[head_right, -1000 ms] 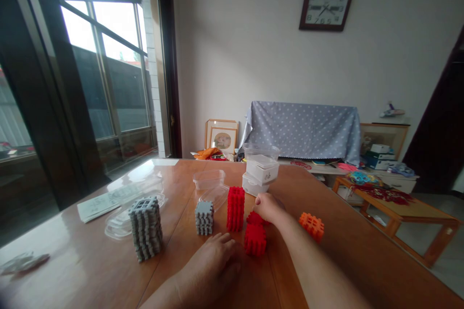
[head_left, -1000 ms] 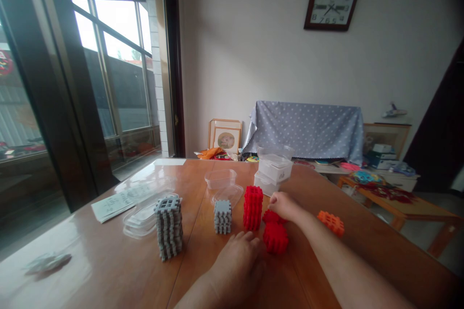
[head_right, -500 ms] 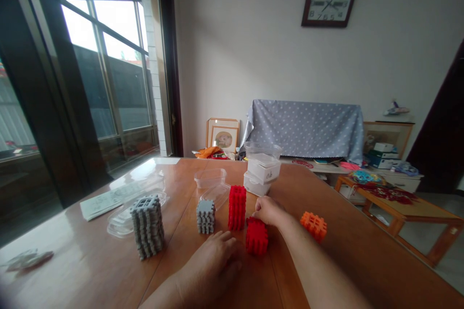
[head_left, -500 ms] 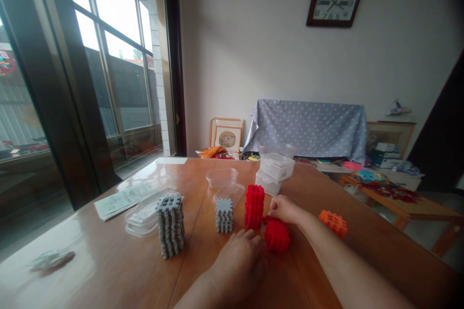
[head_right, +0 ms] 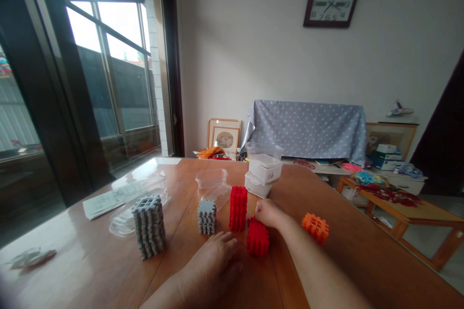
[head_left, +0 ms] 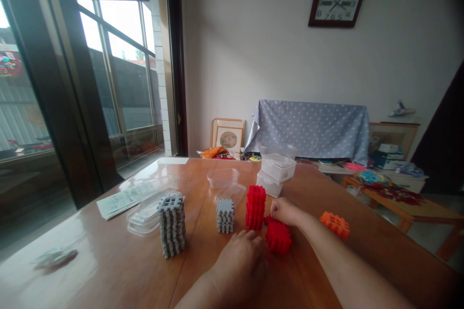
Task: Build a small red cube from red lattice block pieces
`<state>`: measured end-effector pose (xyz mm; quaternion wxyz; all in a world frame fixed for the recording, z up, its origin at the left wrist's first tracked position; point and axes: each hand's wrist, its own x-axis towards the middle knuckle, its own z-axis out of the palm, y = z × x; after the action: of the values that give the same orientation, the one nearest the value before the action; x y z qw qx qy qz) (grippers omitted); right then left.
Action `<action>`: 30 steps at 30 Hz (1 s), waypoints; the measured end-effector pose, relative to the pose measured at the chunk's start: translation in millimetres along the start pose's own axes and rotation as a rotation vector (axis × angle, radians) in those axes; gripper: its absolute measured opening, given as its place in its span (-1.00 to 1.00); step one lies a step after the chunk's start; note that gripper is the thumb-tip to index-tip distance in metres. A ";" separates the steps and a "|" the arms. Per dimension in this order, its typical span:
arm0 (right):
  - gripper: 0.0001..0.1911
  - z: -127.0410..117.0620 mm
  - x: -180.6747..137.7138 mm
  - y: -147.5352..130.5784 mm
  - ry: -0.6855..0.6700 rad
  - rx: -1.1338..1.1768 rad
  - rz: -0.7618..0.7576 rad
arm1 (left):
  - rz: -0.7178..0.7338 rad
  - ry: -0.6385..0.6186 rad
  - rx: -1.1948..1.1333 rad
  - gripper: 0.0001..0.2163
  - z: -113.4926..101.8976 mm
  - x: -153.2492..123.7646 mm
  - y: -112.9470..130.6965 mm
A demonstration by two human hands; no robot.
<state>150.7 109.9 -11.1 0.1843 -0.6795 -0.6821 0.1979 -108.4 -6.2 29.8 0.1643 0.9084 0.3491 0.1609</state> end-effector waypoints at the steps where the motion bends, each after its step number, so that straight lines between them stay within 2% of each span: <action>1: -0.72 0.1 -0.1 -0.1 0.001 0.000 0.000 | 0.000 0.001 -0.005 -0.95 0.0 0.0 0.0; 8: -0.85 -3.1 2.2 6.4 0.088 -0.015 0.008 | -0.004 0.003 -0.026 -0.94 0.9 -0.4 -0.5; 16: -0.97 -18.0 0.6 12.5 0.305 0.005 -0.056 | 0.003 -0.008 -0.043 -0.94 0.6 0.7 -2.9; 23: -0.85 -42.6 -25.1 6.8 0.521 0.060 -0.081 | 0.017 0.075 -0.092 -0.96 2.2 0.6 -5.6; 26: -0.79 -46.2 -49.4 -4.0 0.605 0.102 -0.089 | -0.039 0.158 -0.293 -0.92 5.5 1.9 -5.7; 28: -0.77 -43.2 -70.8 -17.2 0.663 0.220 -0.168 | -0.100 0.199 -0.561 -0.88 7.9 4.3 -5.0; 30: -0.76 -36.5 -94.8 -34.5 0.666 0.263 -0.247 | -0.170 0.206 -0.907 -0.74 8.9 7.1 -3.8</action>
<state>141.0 16.0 39.7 0.5040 -0.5898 -0.6303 0.0280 -102.1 -0.3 21.6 0.5216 0.6925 0.3310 0.3726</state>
